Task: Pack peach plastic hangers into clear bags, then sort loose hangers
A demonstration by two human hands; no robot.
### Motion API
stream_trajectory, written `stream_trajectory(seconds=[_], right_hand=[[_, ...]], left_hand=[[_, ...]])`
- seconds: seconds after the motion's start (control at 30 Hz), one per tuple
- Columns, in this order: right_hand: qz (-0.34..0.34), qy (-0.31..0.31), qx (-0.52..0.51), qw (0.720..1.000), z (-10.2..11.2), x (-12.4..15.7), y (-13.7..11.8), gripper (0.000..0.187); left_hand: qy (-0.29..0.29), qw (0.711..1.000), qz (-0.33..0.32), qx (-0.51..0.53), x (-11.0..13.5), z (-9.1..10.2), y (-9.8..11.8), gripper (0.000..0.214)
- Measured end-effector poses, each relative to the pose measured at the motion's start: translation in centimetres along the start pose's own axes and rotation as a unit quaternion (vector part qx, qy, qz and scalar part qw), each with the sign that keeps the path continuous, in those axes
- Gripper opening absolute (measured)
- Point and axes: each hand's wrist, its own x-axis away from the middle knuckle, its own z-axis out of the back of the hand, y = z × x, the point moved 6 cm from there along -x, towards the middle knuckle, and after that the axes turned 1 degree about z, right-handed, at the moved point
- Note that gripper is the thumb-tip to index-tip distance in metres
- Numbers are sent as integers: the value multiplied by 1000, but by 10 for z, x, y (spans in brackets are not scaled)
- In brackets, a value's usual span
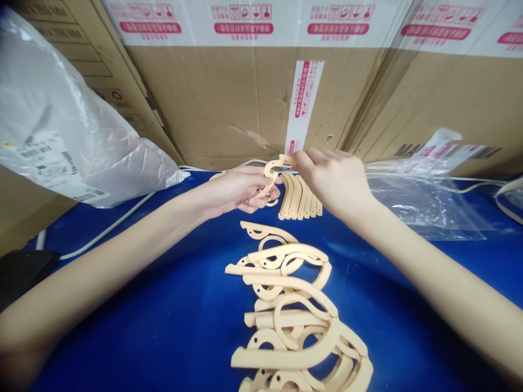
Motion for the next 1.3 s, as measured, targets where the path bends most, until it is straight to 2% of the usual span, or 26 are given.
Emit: stream_trajectory(seconds=[0.1,0.27,0.4,0.47,0.57,0.6,0.63,0.7,0.77,0.8,0.93,1.0,1.07,1.17,1.3], right_hand=[[13,-31,25,999,-8,2,-3,35],[1,-67,14,998,-22,2,-5,35],[-33,-80,-37,996,-29,0,-6,36],[-41,-93,-83,991,-30,-2,-2,30],[-52,-118,-166,978,-31,-6,12,16],[-58,-121,-191,973,-31,-8,19,17],[-63,-115,-211,969,-29,-9,26,23],[-69,-90,-235,965,-23,-13,37,35],[-64,-59,-240,967,-16,-16,43,38],[-58,-43,-237,969,-11,-17,43,36],[-17,12,-217,976,-1,-15,36,27],[13,33,-196,980,-1,-10,32,25],[78,58,-144,985,-4,-1,26,23],[185,80,-57,978,-15,18,17,21],[237,75,-30,968,-30,35,13,19]], left_hand=[[9,999,3,-30,-3,-1,-3,21],[97,985,-33,-137,-9,1,-10,23],[165,958,-92,-215,-7,-1,-13,25],[195,919,-129,-318,-1,-3,-8,24],[245,805,-154,-518,10,-1,8,33],[255,779,-153,-552,13,4,15,36],[261,776,-148,-556,16,12,23,37],[253,798,-150,-525,19,33,41,34],[262,836,-67,-477,21,65,49,28],[270,846,-31,-459,23,81,52,24],[226,854,57,-465,19,123,42,12],[223,840,99,-484,14,139,31,13],[219,826,120,-506,8,148,22,16],[233,789,132,-553,4,152,20,24],[270,730,142,-612,9,152,28,34]])
